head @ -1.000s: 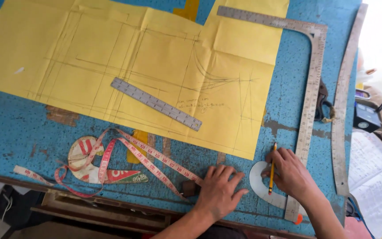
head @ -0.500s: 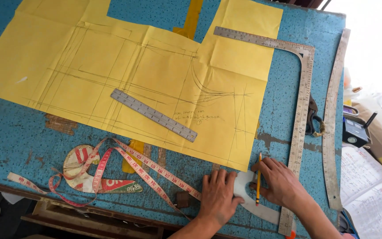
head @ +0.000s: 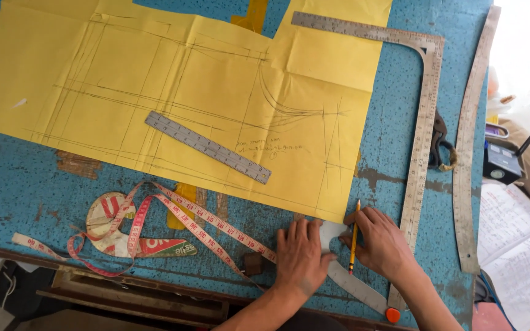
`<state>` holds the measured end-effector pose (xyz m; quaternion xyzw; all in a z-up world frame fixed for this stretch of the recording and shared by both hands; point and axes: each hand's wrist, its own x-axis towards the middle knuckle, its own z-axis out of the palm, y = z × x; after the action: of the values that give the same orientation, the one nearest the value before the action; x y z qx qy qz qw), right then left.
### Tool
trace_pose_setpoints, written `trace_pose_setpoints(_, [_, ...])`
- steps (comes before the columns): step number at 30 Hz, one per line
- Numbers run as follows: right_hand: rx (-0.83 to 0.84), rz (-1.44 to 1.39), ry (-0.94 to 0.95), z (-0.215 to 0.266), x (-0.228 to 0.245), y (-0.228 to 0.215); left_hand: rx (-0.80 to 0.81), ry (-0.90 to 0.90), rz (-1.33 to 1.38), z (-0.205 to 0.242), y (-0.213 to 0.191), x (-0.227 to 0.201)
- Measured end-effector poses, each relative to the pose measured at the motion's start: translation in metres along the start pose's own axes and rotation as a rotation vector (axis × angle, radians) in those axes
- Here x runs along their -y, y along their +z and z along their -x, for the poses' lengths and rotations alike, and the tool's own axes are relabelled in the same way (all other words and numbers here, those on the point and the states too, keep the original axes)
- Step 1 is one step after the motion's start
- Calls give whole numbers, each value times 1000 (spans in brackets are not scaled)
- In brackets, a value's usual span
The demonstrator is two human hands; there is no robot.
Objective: The person uses a measuring tape, ruler, and French curve to draw and refine lines on a large sheet of yellow paper. They mark measurements and trace curved lines to create a pattern, likely for a garment.
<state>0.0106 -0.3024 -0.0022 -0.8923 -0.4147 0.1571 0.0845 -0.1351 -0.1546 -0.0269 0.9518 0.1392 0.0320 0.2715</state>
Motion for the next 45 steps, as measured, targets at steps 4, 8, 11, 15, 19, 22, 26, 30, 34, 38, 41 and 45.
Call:
trace_pose_setpoints(4, [-169, -78, -52, 43, 13, 16, 133, -130, 18, 1, -30, 9])
trace_pose_setpoints(8, [-109, -148, 25, 85, 18, 30, 191, -274, 14, -6, -34, 34])
trace_pose_setpoints(11, [-136, -243, 87, 91, 27, 37, 201, -271, 34, -11, -35, 42])
trace_pose_setpoints(15, [-311, -463, 82, 67, 54, 16, 199, -223, 53, -17, -44, 41])
trace_pose_setpoints(19, [-386, -424, 12, 31, 51, 19, 224, -217, 174, -27, -56, 30])
trace_pose_setpoints(22, [-389, -445, 15, 3, 46, 21, 220, -103, 345, -44, -66, 17])
trace_pose_setpoints(26, [-642, -361, 85, -27, 28, 29, -51, 109, 164, -46, -50, 14])
trace_pose_setpoints(30, [-734, -140, 149, -36, 20, 18, -103, 207, -15, -14, -30, 9])
trace_pose_setpoints(34, [-769, -25, 61, -35, 7, 19, -23, 226, -115, -11, -23, 24])
trace_pose_setpoints(38, [-698, -43, 60, -33, -5, 22, 85, 204, -93, -13, -23, 37])
trace_pose_setpoints(41, [-684, -27, 88, -35, -11, 18, -121, 300, -88, -6, -16, 44])
trace_pose_setpoints(45, [-699, -35, 121, -38, -18, 14, -141, 304, -78, -3, -9, 45])
